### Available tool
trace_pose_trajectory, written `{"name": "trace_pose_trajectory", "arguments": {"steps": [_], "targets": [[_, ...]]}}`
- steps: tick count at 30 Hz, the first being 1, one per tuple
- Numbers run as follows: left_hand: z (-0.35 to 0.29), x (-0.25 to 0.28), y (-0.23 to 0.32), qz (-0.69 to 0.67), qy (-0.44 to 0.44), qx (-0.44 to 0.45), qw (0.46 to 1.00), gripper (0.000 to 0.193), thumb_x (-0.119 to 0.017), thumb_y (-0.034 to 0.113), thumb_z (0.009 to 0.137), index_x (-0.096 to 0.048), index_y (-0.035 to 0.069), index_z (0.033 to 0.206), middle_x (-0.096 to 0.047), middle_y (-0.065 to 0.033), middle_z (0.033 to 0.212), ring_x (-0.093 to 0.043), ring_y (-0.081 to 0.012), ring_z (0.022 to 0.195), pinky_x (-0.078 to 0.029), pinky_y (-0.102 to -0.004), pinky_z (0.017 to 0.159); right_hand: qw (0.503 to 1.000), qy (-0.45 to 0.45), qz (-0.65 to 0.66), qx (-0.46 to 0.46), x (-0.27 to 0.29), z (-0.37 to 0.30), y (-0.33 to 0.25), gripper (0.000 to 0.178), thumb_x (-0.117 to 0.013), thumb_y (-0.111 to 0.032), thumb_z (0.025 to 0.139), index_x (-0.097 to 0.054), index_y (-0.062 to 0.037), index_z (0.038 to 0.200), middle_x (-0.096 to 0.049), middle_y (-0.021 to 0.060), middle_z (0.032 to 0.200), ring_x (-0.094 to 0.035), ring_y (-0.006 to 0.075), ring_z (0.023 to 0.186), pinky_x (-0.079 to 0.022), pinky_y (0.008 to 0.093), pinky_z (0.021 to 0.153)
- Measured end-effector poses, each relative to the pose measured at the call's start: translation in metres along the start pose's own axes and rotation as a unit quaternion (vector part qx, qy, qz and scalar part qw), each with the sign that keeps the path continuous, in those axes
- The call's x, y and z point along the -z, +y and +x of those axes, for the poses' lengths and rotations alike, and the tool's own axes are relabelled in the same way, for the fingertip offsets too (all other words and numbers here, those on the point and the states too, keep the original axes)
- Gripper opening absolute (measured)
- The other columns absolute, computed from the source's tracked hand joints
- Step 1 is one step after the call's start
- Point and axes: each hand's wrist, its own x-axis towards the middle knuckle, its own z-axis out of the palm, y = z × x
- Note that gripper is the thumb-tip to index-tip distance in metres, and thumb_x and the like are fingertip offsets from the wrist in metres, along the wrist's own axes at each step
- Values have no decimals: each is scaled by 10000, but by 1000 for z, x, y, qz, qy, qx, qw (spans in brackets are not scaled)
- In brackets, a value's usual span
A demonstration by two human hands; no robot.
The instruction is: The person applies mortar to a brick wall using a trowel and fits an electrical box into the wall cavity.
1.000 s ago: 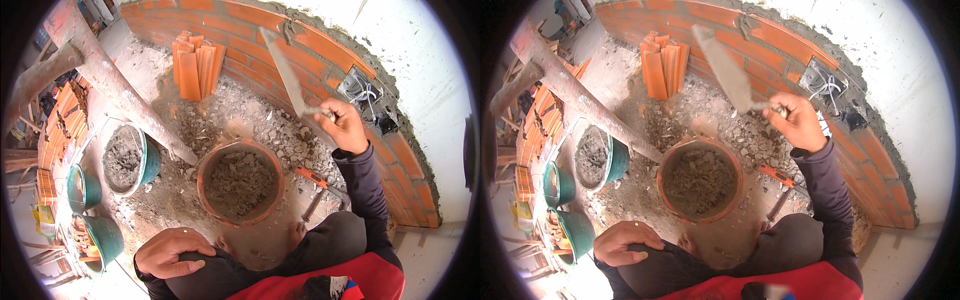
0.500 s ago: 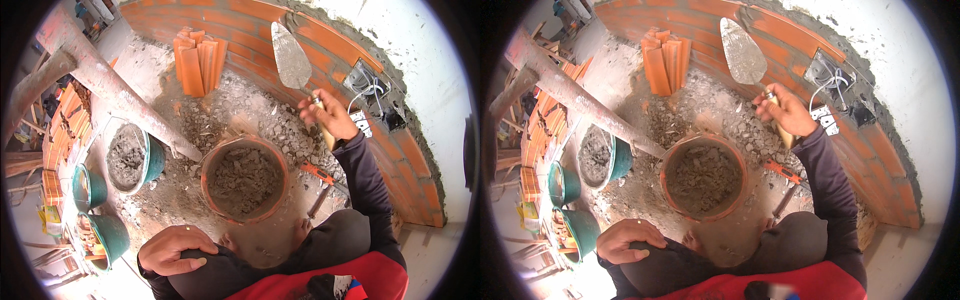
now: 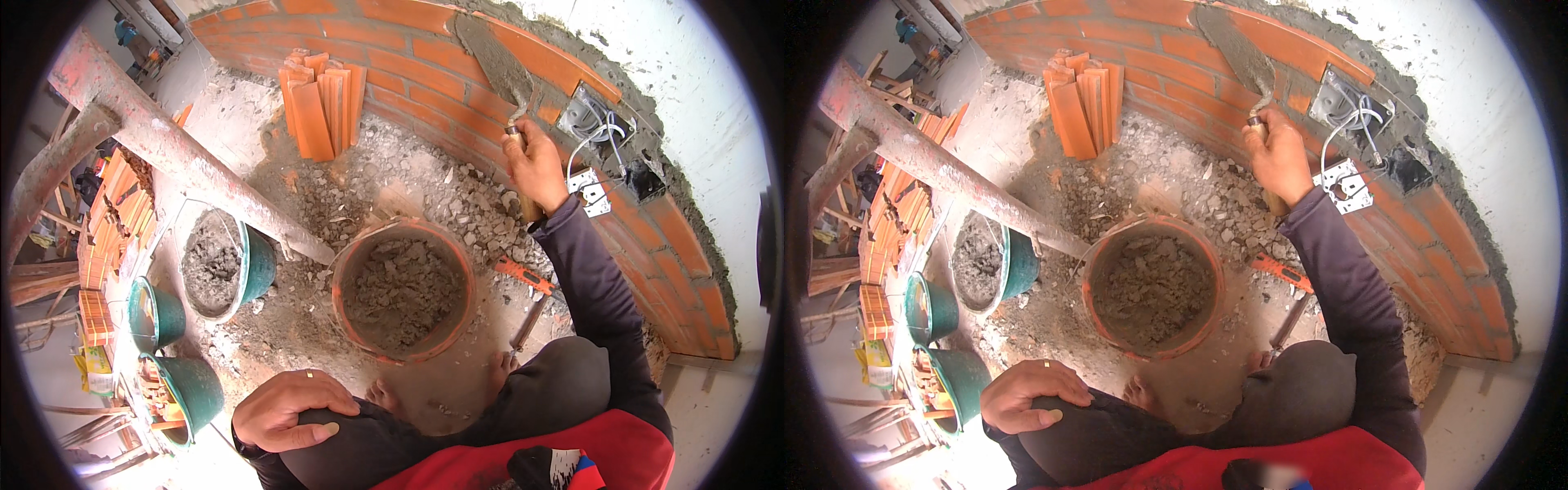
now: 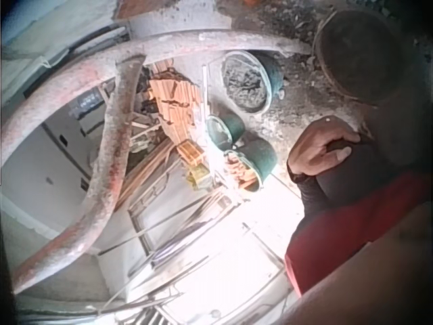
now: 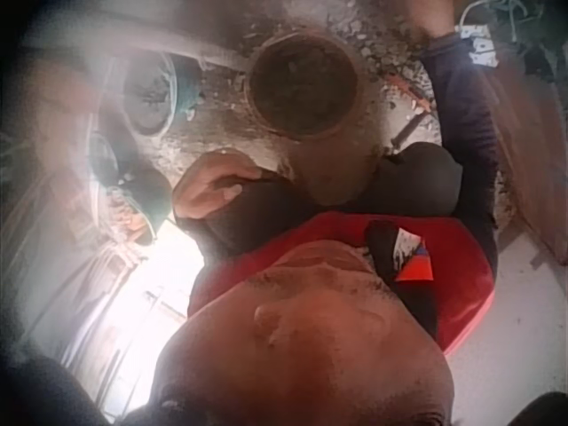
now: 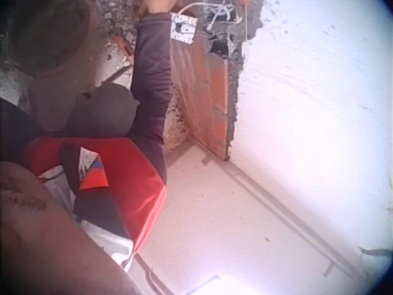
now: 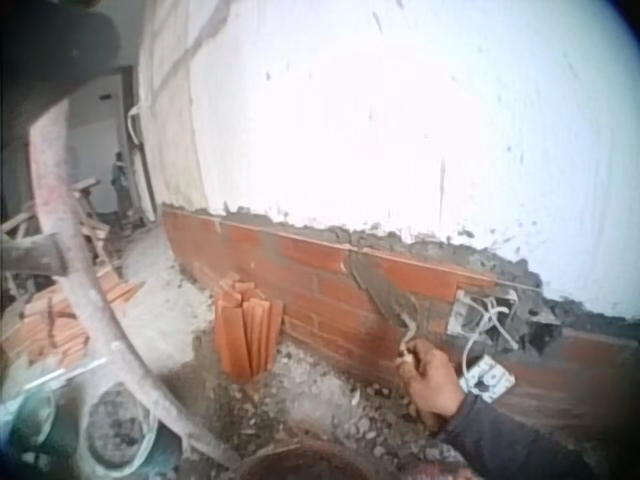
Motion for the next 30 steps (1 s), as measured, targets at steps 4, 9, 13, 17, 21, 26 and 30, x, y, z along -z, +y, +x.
{"name": "trace_pose_trajectory", "arguments": {"steps": [4, 9, 13, 17, 21, 26, 30], "targets": [[-1, -2, 1, 0, 4, -3, 1000, 350, -681, 210, 923, -682, -36, 1171, -697, -209, 1149, -664, -383, 1088, -518, -447, 946, 987, -38, 139, -70, 6, -5, -12, 230, -605, -144, 1000, -577, 40, 1136, -603, 58, 795, -589, 106, 581, -443, 286, 471], [-7, -3, 1, 1, 13, -13, 1000, 351, -689, 205, 918, -682, -37, 1172, -698, -209, 1146, -665, -381, 1089, -519, -445, 947, 960, -68, 251, -108, 8, -9, -10, 139, -573, -126, 1022, -551, 2, 1071, -557, 4, 789, -549, 76, 551, -437, 250, 447], [-11, -3, 2, -4, 14, -14, 1000, 349, -695, 204, 919, -682, -36, 1171, -698, -206, 1145, -664, -378, 1090, -520, -440, 942, 982, -54, 167, -68, 0, -23, -1, 117, -566, -136, 1027, -555, -23, 1054, -540, -9, 716, -527, 73, 511, -424, 253, 443], [-9, -1, 3, 4, 6, -9, 1000, 344, -694, 204, 924, -679, -31, 1176, -695, -199, 1152, -662, -372, 1095, -520, -433, 939, 994, -48, 97, -29, 1, -26, -8, 143, -577, -158, 1017, -571, -15, 1025, -537, -20, 641, -529, 83, 475, -408, 274, 443], [-9, -1, 0, 5, 1, -15, 1000, 339, -691, 197, 926, -677, -28, 1180, -693, -195, 1155, -660, -368, 1097, -519, -428, 939, 998, -12, 48, -25, 0, -2, -23, 164, -587, -162, 1006, -603, -2, 974, -548, -13, 622, -527, 99, 444, -415, 303, 434], [-12, -4, 2, 3, 15, -17, 1000, 335, -687, 195, 927, -677, -27, 1179, -694, -194, 1151, -660, -371, 1094, -518, -427, 938, 989, -33, 127, -64, 7, -15, -6, 166, -573, -168, 1017, -591, -11, 968, -531, -8, 627, -518, 92, 449, -417, 281, 419], [-13, -3, 4, 8, 10, -10, 1000, 335, -681, 192, 927, -675, -29, 1178, -694, -196, 1150, -659, -374, 1091, -516, -429, 940, 972, -77, 201, -94, 9, -30, 0, 212, -548, -228, 1050, -574, -32, 973, -531, -5, 663, -500, 85, 454, -427, 258, 409]]}}
